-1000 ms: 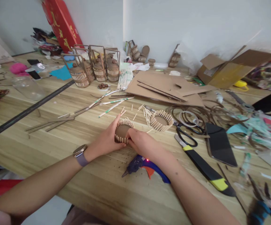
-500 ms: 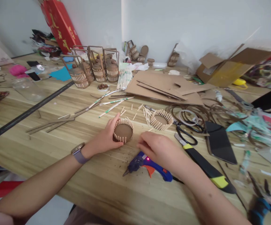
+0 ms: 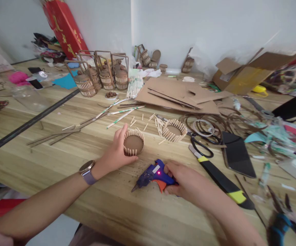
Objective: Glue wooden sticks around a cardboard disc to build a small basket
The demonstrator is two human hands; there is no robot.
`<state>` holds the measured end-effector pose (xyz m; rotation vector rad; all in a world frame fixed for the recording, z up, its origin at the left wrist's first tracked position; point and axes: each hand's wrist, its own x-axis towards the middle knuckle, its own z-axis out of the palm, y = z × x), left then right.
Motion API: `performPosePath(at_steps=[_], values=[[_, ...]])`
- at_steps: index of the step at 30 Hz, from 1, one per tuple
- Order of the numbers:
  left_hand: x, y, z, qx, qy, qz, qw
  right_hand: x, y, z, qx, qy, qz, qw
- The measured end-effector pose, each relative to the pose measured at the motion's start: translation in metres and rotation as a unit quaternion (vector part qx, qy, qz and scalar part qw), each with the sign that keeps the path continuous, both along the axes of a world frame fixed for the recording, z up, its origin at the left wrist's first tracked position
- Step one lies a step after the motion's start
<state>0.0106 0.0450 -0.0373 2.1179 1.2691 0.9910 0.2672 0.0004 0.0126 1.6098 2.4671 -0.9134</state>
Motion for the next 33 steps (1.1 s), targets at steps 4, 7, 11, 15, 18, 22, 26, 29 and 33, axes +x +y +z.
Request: performPosePath(at_steps=[4,7,11,15,18,22,26,29,33], values=[[0.003,-0.001,-0.002,0.005,0.015,0.011,1.000,0.003,-0.002,0.000,0.004,0.013,0.003,1.000],[0.004,0.000,-0.003,0.016,0.021,0.015,1.000,0.007,-0.001,0.000,-0.013,0.032,-0.011,0.999],[0.005,0.000,-0.002,0.023,0.023,0.015,0.999,0.012,0.001,0.003,-0.026,0.101,-0.063,0.993],[0.005,0.000,-0.002,0.032,0.019,0.004,0.999,0.016,0.004,0.003,-0.016,0.192,-0.120,0.974],[0.005,0.001,-0.001,0.023,0.023,0.009,0.999,0.019,0.005,-0.001,-0.025,0.225,-0.133,0.965],[0.005,0.000,0.000,0.004,0.029,0.016,0.999,0.016,0.005,-0.008,-0.037,0.251,-0.182,0.950],[0.004,0.000,-0.001,0.004,0.024,0.011,1.000,0.008,0.002,-0.012,0.001,0.289,-0.239,0.927],[0.003,0.001,-0.004,0.009,0.016,0.007,1.000,0.001,0.000,-0.016,0.027,0.302,-0.236,0.923],[0.003,0.003,-0.006,0.015,0.005,0.004,1.000,-0.007,-0.002,-0.020,0.033,0.299,-0.162,0.940]])
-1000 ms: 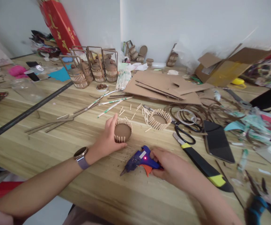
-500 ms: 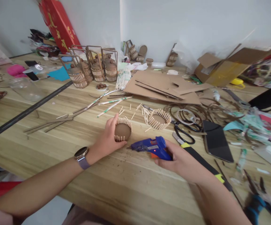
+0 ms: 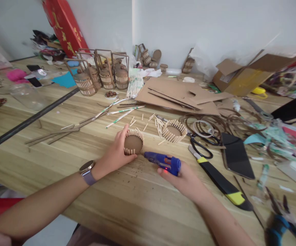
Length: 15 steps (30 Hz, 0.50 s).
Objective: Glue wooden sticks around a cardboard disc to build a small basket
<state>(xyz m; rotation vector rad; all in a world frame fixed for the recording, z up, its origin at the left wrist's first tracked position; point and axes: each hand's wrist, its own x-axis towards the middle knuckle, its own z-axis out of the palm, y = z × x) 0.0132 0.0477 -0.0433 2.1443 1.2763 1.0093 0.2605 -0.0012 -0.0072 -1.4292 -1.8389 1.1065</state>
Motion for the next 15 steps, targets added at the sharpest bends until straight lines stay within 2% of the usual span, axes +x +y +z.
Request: performPosePath(at_steps=[9,15], values=[[0.000,-0.001,0.002,-0.007,-0.013,-0.004,1.000,-0.009,-0.002,-0.006,0.029,-0.100,0.006,0.995],[0.000,-0.001,0.001,0.002,-0.022,-0.012,1.000,-0.012,-0.001,-0.007,0.034,-0.112,0.009,0.993]])
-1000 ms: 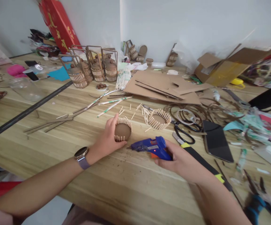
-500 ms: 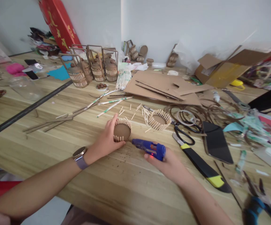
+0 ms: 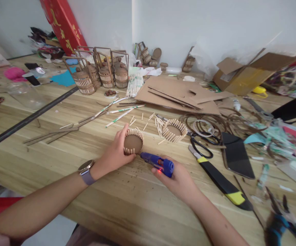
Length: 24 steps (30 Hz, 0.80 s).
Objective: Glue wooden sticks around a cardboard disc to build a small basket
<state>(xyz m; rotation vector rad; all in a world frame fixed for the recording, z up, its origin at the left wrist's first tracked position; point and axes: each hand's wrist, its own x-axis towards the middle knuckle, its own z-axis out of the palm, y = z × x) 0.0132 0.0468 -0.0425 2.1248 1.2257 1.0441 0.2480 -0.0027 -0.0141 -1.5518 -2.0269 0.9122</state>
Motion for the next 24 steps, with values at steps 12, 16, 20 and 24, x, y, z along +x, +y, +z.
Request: performPosePath(at_steps=[12,16,20,24], values=[[0.0002,0.0003,0.0001,-0.006,0.010,0.004,1.000,-0.0027,0.0002,-0.0004,-0.001,-0.011,0.004,1.000],[0.0000,0.0008,-0.0005,-0.005,0.013,0.007,1.000,-0.0033,0.0007,-0.0021,0.002,-0.009,0.000,1.000],[-0.0004,0.0004,-0.0006,-0.004,0.013,0.006,1.000,-0.0036,0.0004,-0.0035,0.007,-0.007,-0.005,1.000],[-0.0005,0.0000,-0.0001,-0.006,0.016,0.009,1.000,-0.0043,0.0002,-0.0027,0.007,-0.005,-0.001,1.000]])
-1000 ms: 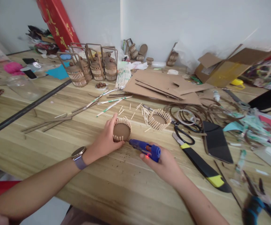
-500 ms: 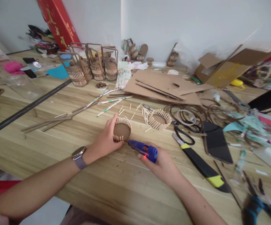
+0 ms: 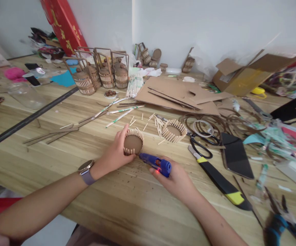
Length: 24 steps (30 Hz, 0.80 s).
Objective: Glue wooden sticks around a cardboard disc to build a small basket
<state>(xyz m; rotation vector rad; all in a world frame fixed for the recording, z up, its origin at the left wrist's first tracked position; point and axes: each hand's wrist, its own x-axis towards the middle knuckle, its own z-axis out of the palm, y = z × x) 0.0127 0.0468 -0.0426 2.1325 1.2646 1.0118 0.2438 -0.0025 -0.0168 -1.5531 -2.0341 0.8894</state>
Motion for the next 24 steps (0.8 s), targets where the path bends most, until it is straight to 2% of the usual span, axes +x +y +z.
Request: performPosePath(at_steps=[24], values=[[-0.0001,-0.0002,0.0017,0.005,0.003,-0.001,1.000,-0.0021,-0.0002,0.0006,0.005,-0.011,-0.004,1.000]])
